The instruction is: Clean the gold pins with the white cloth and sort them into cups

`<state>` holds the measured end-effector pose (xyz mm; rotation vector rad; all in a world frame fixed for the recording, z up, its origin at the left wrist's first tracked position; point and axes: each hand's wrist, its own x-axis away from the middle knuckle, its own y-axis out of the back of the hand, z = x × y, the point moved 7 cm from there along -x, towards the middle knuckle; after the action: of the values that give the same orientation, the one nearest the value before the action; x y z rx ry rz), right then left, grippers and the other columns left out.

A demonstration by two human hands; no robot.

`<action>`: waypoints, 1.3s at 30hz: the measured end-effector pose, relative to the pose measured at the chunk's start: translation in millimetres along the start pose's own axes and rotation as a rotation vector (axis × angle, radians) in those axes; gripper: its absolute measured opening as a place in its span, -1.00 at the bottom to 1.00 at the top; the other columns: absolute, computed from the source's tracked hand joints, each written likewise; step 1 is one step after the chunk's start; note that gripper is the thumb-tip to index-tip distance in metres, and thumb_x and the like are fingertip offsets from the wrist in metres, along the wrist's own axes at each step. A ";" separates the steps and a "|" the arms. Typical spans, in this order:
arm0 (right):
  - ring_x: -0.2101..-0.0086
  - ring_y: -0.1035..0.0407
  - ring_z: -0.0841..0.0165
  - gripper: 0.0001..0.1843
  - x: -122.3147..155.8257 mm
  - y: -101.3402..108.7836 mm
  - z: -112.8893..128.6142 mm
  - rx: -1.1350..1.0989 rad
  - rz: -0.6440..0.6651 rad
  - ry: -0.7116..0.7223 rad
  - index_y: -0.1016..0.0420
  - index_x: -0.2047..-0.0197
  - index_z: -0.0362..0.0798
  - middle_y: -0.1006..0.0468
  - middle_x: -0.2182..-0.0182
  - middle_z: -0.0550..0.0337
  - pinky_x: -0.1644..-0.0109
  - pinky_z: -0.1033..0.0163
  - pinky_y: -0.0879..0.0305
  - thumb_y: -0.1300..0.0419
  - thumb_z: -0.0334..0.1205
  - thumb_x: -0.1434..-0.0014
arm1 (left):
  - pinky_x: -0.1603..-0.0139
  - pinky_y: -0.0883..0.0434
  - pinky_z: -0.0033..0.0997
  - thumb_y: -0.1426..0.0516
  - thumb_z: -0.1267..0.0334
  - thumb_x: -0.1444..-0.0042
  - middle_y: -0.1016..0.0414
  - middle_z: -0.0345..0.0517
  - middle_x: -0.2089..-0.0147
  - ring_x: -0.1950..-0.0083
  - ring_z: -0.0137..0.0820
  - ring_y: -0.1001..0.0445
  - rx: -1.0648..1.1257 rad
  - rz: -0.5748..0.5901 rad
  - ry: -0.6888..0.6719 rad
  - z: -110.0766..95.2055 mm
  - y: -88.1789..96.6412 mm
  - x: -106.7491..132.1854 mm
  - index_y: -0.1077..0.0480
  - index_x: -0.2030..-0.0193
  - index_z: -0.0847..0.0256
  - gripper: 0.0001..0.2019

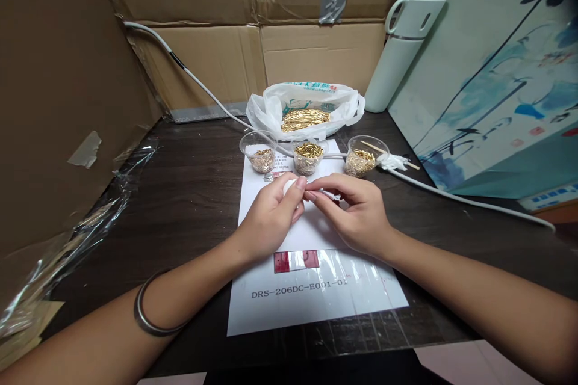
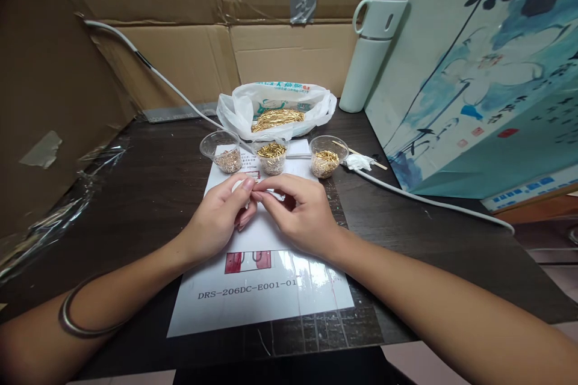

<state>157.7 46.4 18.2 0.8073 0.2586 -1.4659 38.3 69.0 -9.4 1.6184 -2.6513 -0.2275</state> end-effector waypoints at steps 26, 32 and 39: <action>0.63 -0.21 0.49 -0.82 2.8 2.2 -17.6 -0.103 -0.043 -0.259 -0.51 0.19 -0.04 -0.41 0.61 0.34 0.58 0.33 -0.15 -0.33 -0.24 -0.11 | 0.54 -0.09 -0.43 0.03 0.01 -0.30 -0.14 -0.33 0.64 0.61 -0.54 -0.10 0.037 -0.080 -0.036 -2.3 7.9 -1.9 -0.13 0.44 0.18 -0.65; 0.62 -0.24 0.51 -0.90 2.1 3.7 -18.6 -0.145 -0.069 -0.282 -0.60 0.36 -0.08 -0.51 0.57 0.27 0.59 0.35 -0.14 -0.39 -0.25 -0.03 | 0.54 -0.09 -0.44 0.03 0.01 -0.30 -0.14 -0.34 0.64 0.60 -0.55 -0.09 0.022 -0.078 -0.038 -3.7 7.5 -1.5 -0.13 0.44 0.18 -0.64; 0.63 -0.20 0.54 -0.89 2.4 4.2 -22.2 -0.203 -0.066 -0.300 -0.59 0.31 -0.08 -0.50 0.55 0.29 0.59 0.37 -0.11 -0.32 -0.22 -0.12 | 0.56 -0.08 -0.44 0.04 0.02 -0.31 -0.13 -0.34 0.64 0.61 -0.55 -0.09 0.024 -0.092 -0.046 -3.6 7.8 -2.2 -0.12 0.45 0.18 -0.64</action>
<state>168.9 58.0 2.1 0.4118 0.2038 -1.5718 32.9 74.1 -4.6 1.7656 -2.6254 -0.2391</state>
